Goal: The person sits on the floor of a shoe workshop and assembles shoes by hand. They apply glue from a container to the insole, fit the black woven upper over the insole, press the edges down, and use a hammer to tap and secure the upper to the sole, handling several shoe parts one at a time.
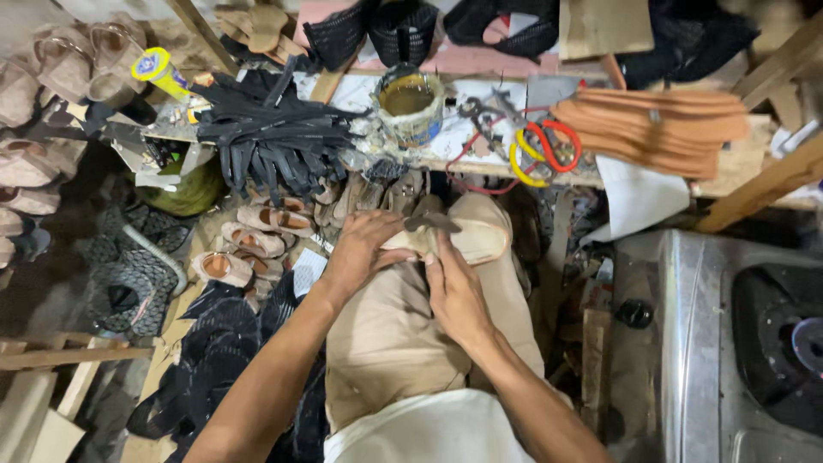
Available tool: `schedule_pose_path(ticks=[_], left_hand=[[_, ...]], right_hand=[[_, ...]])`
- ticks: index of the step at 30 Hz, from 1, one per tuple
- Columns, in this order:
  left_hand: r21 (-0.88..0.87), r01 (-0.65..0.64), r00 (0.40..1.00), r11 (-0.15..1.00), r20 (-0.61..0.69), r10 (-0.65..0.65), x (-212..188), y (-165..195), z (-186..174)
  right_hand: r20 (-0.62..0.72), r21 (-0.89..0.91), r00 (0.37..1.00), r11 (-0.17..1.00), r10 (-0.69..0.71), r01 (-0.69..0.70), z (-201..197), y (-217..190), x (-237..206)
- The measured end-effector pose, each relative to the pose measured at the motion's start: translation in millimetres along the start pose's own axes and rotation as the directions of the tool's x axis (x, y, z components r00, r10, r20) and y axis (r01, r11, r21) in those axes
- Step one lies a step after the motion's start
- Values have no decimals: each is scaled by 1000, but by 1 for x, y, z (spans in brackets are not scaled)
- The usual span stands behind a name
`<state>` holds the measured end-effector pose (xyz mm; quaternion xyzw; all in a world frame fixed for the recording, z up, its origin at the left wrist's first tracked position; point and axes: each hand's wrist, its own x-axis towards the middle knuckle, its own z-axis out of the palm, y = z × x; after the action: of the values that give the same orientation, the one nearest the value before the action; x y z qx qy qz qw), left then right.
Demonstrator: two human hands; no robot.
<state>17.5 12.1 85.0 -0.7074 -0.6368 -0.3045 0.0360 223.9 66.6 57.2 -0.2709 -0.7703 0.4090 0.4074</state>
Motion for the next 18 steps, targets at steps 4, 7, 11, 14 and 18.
schedule_pose_path(ticks=[4, 7, 11, 14, 18], left_hand=[[-13, 12, 1000, 1000, 27, -12, 2, 8, -4], [43, 47, 993, 998, 104, -52, 5, 17, -11], [356, -29, 970, 934, 235, -59, 17, 32, -19], [409, -203, 967, 890, 228, 116, 27, 53, -7], [237, -225, 925, 945, 357, 131, 39, 78, 29]], right_hand=[[-60, -6, 998, 1000, -3, 3, 1, -9, -1], [-1, -55, 997, 996, 75, -75, -10, -21, -4], [273, -52, 902, 941, 335, -333, -59, -38, -15], [661, -5, 750, 999, 37, -45, -76, -49, -24], [761, 107, 613, 972, -215, 209, -53, -56, -43]])
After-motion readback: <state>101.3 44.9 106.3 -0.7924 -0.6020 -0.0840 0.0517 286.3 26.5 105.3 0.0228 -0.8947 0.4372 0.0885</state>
